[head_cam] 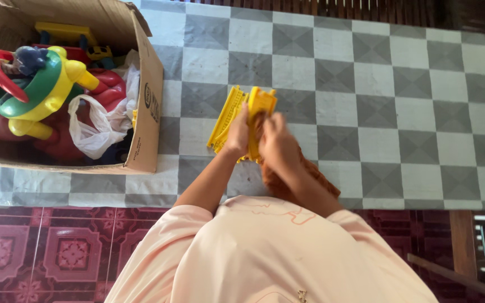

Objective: The person wipes several yellow plastic track pieces and toy animal figurines with a brown cloth, picking them up from a table and placing them back down before returning to a cardboard box to retrieve more items.

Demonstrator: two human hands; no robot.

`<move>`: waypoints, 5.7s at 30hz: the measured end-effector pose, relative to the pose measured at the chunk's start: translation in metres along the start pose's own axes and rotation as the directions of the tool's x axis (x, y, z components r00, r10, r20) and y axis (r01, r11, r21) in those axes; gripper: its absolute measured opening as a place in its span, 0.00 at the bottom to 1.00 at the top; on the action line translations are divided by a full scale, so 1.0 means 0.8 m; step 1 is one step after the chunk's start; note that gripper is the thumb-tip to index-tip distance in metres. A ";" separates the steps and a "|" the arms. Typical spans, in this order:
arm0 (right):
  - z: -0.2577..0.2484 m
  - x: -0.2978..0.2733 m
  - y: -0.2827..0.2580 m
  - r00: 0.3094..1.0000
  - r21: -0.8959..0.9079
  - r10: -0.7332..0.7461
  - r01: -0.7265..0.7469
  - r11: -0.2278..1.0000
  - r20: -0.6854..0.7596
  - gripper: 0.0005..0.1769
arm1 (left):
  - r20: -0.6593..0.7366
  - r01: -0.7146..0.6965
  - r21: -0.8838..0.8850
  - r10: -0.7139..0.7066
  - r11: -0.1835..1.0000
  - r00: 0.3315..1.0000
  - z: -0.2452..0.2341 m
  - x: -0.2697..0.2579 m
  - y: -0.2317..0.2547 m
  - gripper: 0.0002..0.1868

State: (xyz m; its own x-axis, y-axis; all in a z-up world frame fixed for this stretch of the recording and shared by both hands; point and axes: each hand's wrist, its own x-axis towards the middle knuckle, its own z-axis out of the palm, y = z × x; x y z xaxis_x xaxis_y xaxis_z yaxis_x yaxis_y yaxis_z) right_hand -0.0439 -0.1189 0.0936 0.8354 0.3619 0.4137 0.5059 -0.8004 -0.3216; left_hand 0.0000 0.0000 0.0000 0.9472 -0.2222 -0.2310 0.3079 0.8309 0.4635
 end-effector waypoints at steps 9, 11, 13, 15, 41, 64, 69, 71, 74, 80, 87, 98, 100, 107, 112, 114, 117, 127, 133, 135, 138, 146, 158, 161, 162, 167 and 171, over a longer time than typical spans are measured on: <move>-0.014 -0.019 0.004 0.830 0.442 0.205 -0.465 0.767 0.518 0.10 | -0.060 0.107 0.111 -0.101 0.988 0.993 -0.008 -0.013 0.039 0.41; -0.005 -0.012 0.015 0.925 0.525 0.205 -0.353 0.774 0.320 0.10 | -0.070 0.125 0.039 -0.122 0.991 0.990 -0.009 -0.015 0.031 0.40; 0.004 -0.008 0.009 0.974 0.529 0.176 -0.225 0.819 0.142 0.20 | -0.081 0.136 -0.034 -0.139 0.990 0.987 -0.007 -0.017 0.027 0.39; 0.007 -0.024 -0.013 0.991 0.466 0.073 -0.119 0.877 0.116 0.23 | -0.174 0.103 0.014 -0.099 0.995 0.980 -0.004 -0.017 0.027 0.39; -0.128 -0.119 0.325 0.235 -0.234 0.950 -0.931 0.281 0.205 0.15 | -0.111 0.298 0.746 0.331 -0.596 0.937 -0.072 0.026 -0.078 0.53; 0.027 -0.083 0.160 0.499 0.109 0.342 -0.674 0.731 0.796 0.20 | 0.337 -0.102 0.936 0.779 -0.336 0.529 0.017 -0.024 0.109 0.14; 0.073 -0.103 0.174 0.496 0.095 0.307 -0.632 0.769 0.812 0.20 | 0.318 0.157 0.908 0.884 -0.388 0.344 0.020 -0.059 0.247 0.12; 0.082 -0.111 0.186 0.505 0.155 0.273 -0.652 0.743 0.819 0.18 | 0.277 0.333 0.864 0.910 -0.376 0.310 0.002 -0.074 0.290 0.13; 0.091 -0.121 0.196 0.497 0.118 0.293 -0.641 0.759 0.817 0.16 | 0.282 0.601 0.756 0.958 -0.260 0.060 -0.040 -0.095 0.339 0.18; 0.100 -0.128 0.194 0.400 0.020 0.366 -0.697 0.717 0.840 0.15 | -0.242 0.669 0.692 0.960 0.272 -0.139 -0.083 -0.122 0.392 0.26; 0.118 -0.131 0.199 0.444 0.065 0.340 -0.680 0.730 0.829 0.16 | -0.546 0.117 0.738 0.690 0.665 -0.476 -0.086 -0.146 0.413 0.48; 0.117 -0.146 0.204 0.484 0.126 0.341 -0.703 0.700 0.806 0.18 | -0.825 -0.520 0.554 0.348 0.650 -0.445 -0.129 -0.153 0.432 0.45; 0.116 -0.146 0.203 0.466 0.106 0.361 -0.718 0.688 0.808 0.18 | -0.697 -0.183 0.657 0.497 0.731 -0.517 -0.122 -0.169 0.439 0.37; 0.096 -0.141 0.187 0.512 0.189 0.327 -0.720 0.667 0.795 0.19 | -0.438 0.311 0.697 0.728 0.646 -0.528 -0.197 -0.170 0.544 0.40; 0.086 -0.137 0.179 0.460 0.123 0.379 -0.750 0.650 0.803 0.19 | -0.643 0.353 0.666 0.745 0.657 -0.175 -0.224 -0.179 0.587 0.27; 0.084 -0.133 0.176 0.439 0.073 0.398 -0.741 0.668 0.806 0.19 | -0.587 0.326 0.734 0.798 0.596 -0.136 -0.243 -0.184 0.592 0.26; 0.080 -0.130 0.169 0.484 0.140 0.376 -0.740 0.658 0.790 0.20 | -0.522 0.299 0.796 0.847 0.526 -0.100 -0.271 -0.196 0.603 0.26; 0.081 -0.135 0.174 0.450 0.042 0.434 -0.730 0.682 0.780 0.22 | -0.161 0.393 0.888 0.962 0.238 -0.218 -0.262 -0.221 0.604 0.14; 0.079 -0.138 0.181 0.453 0.036 0.454 -0.737 0.675 0.767 0.24 | 0.240 0.582 0.813 0.906 0.010 -0.350 -0.254 -0.194 0.575 0.20; 0.076 -0.141 0.183 0.455 0.010 0.468 -0.725 0.688 0.758 0.24 | 0.305 0.629 0.777 0.872 0.006 -0.384 -0.259 -0.190 0.565 0.18; 0.075 -0.144 0.187 0.472 0.041 0.467 -0.735 0.677 0.748 0.24 | 0.311 0.574 0.819 0.845 -0.006 -0.435 -0.256 -0.190 0.555 0.19; 0.078 -0.154 0.196 0.478 0.050 0.477 -0.743 0.667 0.738 0.23 | -0.622 0.110 0.737 0.733 0.667 -0.275 -0.242 -0.233 0.542 0.25; 0.071 -0.144 0.184 0.490 0.071 0.471 -0.744 0.664 0.733 0.23 | -0.717 -0.203 0.689 0.695 0.696 -0.048 -0.310 -0.254 0.569 0.21; 0.075 -0.142 0.188 0.463 0.044 0.490 -0.759 0.650 0.738 0.24 | -0.612 0.060 0.788 0.790 0.613 -0.045 -0.307 -0.272 0.563 0.20; 0.076 -0.142 0.189 0.464 0.045 0.492 -0.760 0.649 0.736 0.24 | -0.610 0.058 0.789 0.791 0.612 -0.043 -0.304 -0.274 0.560 0.20; 0.084 -0.151 0.197 0.539 0.101 0.440 -0.707 0.700 0.718 0.24 | -0.062 0.499 0.857 0.987 0.129 -0.149 -0.279 -0.280 0.493 0.28; 0.092 -0.151 0.206 0.480 0.045 0.482 -0.741 0.670 0.733 0.24 | -0.025 0.261 0.962 0.975 0.084 -0.222 -0.233 -0.285 0.447 0.34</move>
State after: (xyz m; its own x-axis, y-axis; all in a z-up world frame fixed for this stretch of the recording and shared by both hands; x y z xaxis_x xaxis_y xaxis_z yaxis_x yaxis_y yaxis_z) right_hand -0.0458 -0.2592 -0.0725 0.8021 0.1388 -0.5809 -0.2707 -0.7825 -0.5607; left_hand -0.1226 0.4433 0.0588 0.0874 0.8718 0.4820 0.3581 -0.4790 0.8014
